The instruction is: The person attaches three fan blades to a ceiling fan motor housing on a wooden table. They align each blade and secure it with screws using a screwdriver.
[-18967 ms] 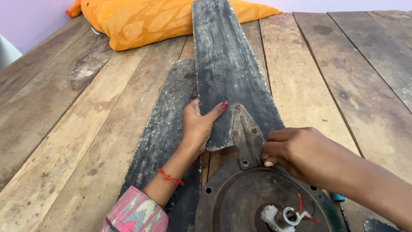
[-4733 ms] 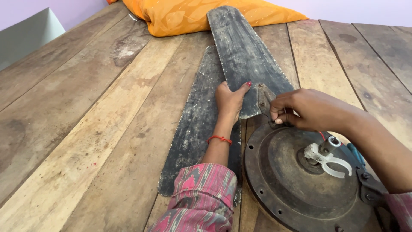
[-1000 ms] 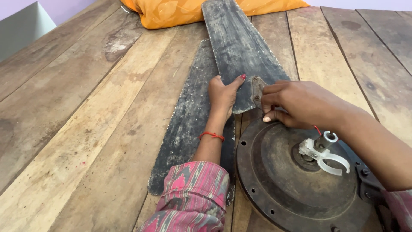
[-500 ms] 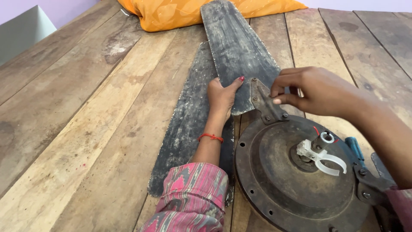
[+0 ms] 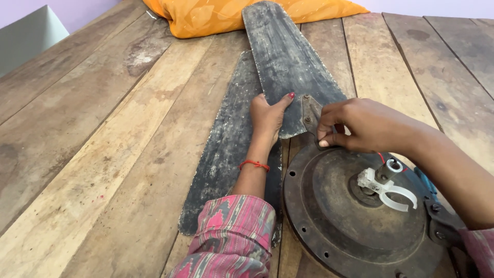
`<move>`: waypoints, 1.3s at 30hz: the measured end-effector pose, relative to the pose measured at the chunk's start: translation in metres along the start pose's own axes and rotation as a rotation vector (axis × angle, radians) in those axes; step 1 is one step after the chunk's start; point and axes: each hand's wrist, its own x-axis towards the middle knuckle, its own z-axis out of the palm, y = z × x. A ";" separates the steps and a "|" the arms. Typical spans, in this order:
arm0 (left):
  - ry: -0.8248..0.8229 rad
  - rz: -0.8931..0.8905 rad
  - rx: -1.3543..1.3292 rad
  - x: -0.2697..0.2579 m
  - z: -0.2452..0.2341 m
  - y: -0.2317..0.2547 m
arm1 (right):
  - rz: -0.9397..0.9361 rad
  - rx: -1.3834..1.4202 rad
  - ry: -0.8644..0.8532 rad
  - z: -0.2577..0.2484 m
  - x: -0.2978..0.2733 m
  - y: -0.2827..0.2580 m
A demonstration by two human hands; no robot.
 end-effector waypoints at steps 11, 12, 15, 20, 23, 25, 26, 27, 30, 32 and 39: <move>0.007 -0.021 0.043 0.001 0.000 0.001 | 0.053 -0.170 -0.033 0.007 -0.001 -0.007; 0.016 -0.011 0.056 0.000 0.000 0.001 | 0.053 -0.175 -0.017 0.008 -0.001 -0.005; 0.015 -0.011 0.042 0.001 0.000 -0.001 | 0.059 -0.167 -0.027 0.005 -0.001 0.003; -0.006 -0.010 0.005 0.003 -0.001 -0.003 | 0.228 -0.109 -0.116 -0.007 -0.008 0.020; -0.006 -0.025 0.012 0.003 0.000 -0.004 | 0.248 -0.085 -0.143 -0.007 -0.009 0.021; 0.000 -0.016 0.018 0.003 0.000 -0.004 | 0.248 -0.125 -0.173 -0.005 -0.008 0.018; -0.002 -0.014 0.016 0.003 0.000 -0.005 | 0.251 -0.164 -0.185 -0.005 -0.007 0.015; -0.005 -0.012 0.015 0.003 -0.001 -0.005 | 0.252 -0.202 -0.197 -0.004 -0.007 0.013; -0.012 -0.014 0.008 0.004 -0.001 -0.006 | 0.270 -0.308 -0.187 -0.003 -0.010 0.003; -0.013 -0.022 0.006 0.004 -0.001 -0.006 | 0.300 -0.367 -0.202 -0.003 -0.011 -0.002; -0.040 -0.022 -0.057 0.005 -0.002 -0.008 | 0.304 -0.428 -0.144 -0.007 -0.019 0.000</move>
